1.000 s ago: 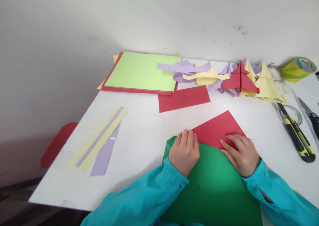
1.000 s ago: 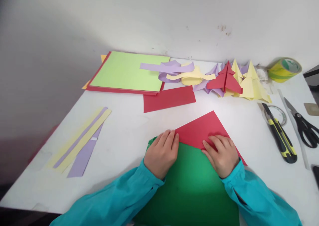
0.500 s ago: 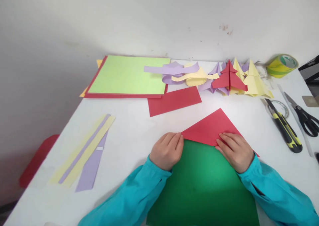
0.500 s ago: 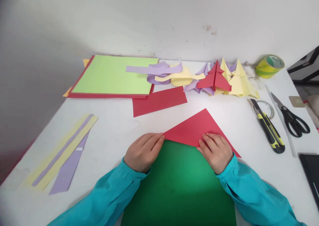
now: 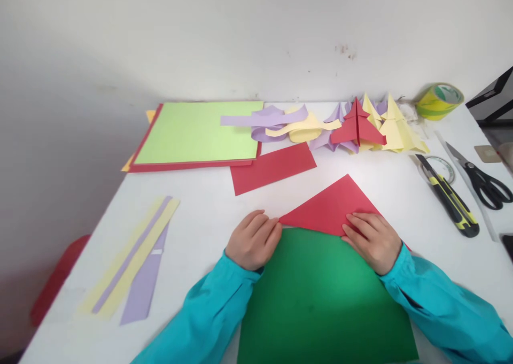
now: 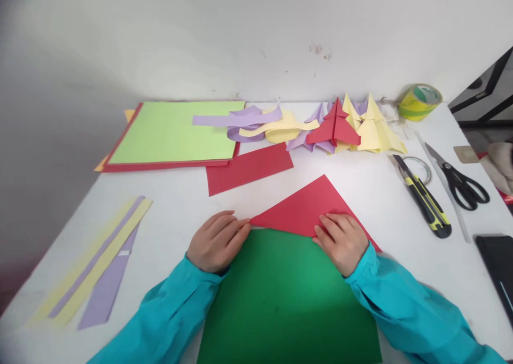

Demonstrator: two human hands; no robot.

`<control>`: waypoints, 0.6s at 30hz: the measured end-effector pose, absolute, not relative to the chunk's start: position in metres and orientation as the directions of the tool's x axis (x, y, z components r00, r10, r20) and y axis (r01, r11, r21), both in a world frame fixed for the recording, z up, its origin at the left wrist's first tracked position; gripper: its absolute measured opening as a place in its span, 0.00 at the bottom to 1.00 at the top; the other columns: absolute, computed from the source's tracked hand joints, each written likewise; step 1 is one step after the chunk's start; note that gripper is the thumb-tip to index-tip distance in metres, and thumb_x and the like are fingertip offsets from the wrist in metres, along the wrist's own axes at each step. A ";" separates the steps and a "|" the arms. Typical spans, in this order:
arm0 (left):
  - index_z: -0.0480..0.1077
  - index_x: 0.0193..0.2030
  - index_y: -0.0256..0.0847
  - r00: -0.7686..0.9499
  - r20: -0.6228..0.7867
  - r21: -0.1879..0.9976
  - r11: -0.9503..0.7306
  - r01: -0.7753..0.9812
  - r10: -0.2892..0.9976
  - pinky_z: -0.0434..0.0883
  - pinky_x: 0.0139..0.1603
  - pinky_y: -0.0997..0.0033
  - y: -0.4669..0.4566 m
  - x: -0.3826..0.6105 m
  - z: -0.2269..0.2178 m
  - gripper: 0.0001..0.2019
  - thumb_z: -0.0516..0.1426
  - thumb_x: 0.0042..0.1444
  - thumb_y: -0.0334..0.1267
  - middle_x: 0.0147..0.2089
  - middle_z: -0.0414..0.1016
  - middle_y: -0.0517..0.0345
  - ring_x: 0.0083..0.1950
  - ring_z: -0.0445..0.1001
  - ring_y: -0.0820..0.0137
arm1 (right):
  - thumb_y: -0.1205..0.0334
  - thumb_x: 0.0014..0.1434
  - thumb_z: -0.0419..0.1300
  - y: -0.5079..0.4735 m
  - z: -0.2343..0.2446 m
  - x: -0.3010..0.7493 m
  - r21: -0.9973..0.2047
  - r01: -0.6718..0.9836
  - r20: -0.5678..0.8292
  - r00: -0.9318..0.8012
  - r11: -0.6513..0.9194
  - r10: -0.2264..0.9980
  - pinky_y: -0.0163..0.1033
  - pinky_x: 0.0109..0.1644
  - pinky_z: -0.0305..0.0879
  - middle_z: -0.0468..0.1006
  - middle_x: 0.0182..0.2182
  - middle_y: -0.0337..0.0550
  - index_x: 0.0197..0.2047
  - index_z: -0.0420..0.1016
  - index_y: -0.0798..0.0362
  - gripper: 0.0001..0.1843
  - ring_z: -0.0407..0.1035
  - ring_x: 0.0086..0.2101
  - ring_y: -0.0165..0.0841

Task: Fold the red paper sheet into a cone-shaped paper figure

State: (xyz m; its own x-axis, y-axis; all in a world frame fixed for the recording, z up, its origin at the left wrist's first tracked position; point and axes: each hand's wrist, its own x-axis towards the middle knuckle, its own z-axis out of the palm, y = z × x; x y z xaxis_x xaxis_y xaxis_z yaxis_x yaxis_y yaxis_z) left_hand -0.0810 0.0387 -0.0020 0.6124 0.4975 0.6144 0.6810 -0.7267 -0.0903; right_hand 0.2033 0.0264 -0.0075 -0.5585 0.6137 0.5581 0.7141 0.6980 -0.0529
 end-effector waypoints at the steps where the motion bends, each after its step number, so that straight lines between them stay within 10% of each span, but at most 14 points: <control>1: 0.71 0.30 0.39 0.609 0.613 -0.086 -0.724 0.684 0.503 0.75 0.41 0.59 0.039 -0.081 -0.002 0.07 0.56 0.54 0.24 0.30 0.74 0.53 0.33 0.69 0.69 | 0.63 0.54 0.65 0.026 -0.008 0.203 -0.058 0.711 0.559 -0.558 0.700 0.613 0.44 0.42 0.71 0.80 0.37 0.48 0.36 0.78 0.55 0.06 0.71 0.41 0.38; 18: 0.65 0.26 0.39 0.480 0.604 -0.011 -0.595 0.803 0.636 0.71 0.33 0.68 0.040 -0.091 -0.003 0.09 0.55 0.54 0.24 0.24 0.66 0.57 0.29 0.65 0.70 | 0.63 0.57 0.62 0.026 -0.017 0.206 -0.060 0.706 0.578 -0.551 0.705 0.602 0.43 0.42 0.71 0.80 0.37 0.47 0.36 0.78 0.54 0.05 0.70 0.42 0.37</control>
